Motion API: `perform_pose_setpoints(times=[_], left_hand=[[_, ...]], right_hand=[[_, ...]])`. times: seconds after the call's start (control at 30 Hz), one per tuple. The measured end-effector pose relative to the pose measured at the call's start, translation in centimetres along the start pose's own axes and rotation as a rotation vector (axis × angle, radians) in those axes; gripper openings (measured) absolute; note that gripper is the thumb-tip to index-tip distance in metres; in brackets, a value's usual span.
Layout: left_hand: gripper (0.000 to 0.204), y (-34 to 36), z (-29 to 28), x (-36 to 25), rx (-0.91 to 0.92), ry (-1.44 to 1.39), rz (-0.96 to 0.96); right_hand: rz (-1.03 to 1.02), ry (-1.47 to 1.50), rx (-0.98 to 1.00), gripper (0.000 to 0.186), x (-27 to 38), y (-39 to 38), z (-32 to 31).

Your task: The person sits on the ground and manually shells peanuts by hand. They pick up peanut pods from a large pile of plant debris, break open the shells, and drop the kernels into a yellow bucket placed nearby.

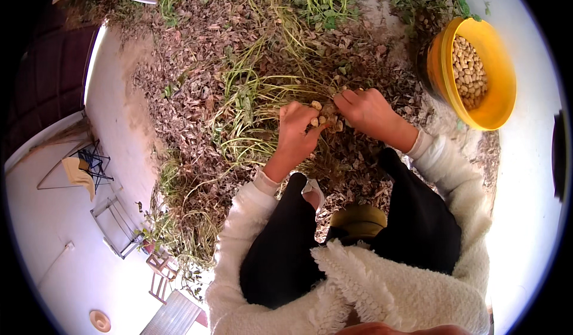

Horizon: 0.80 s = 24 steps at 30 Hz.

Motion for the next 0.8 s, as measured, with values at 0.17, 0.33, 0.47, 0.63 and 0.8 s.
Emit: perform_pose_setpoints(times=[0.17,0.33,0.47,0.63,0.8], left_hand=[[0.022,-0.5,0.9,0.6,0.021,0.044,0.068],[0.021,-0.1,0.5,0.0,-0.009,0.055,0.044],[0.021,-0.1,0.9,0.9,0.022,0.063,0.032],[0.02,0.5,0.5,0.4,-0.014,0.019,0.076],[0.022,0.2,0.6,1.1,0.005,-0.021,-0.025]], right_hand=[[0.006,-0.042,0.061,0.014,-0.1,-0.1,1.4],[0.021,-0.024,0.09,0.014,0.1,0.5,1.3],[0.038,-0.05,0.109,0.013,-0.1,0.9,1.8],[0.08,-0.072,-0.019,0.017,-4.0,1.5,3.7],[0.526,0.925,0.115,0.024,-7.8,2.2,3.2]])
Point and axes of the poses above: each hand's wrist, its own y-axis towards the middle knuckle, its own z-axis out of the palm, x = y × z, the point moved 6 cm from there along y, towards the middle knuckle, and after that the axes turned 4 degrees about -y, right-handed, at the moved point
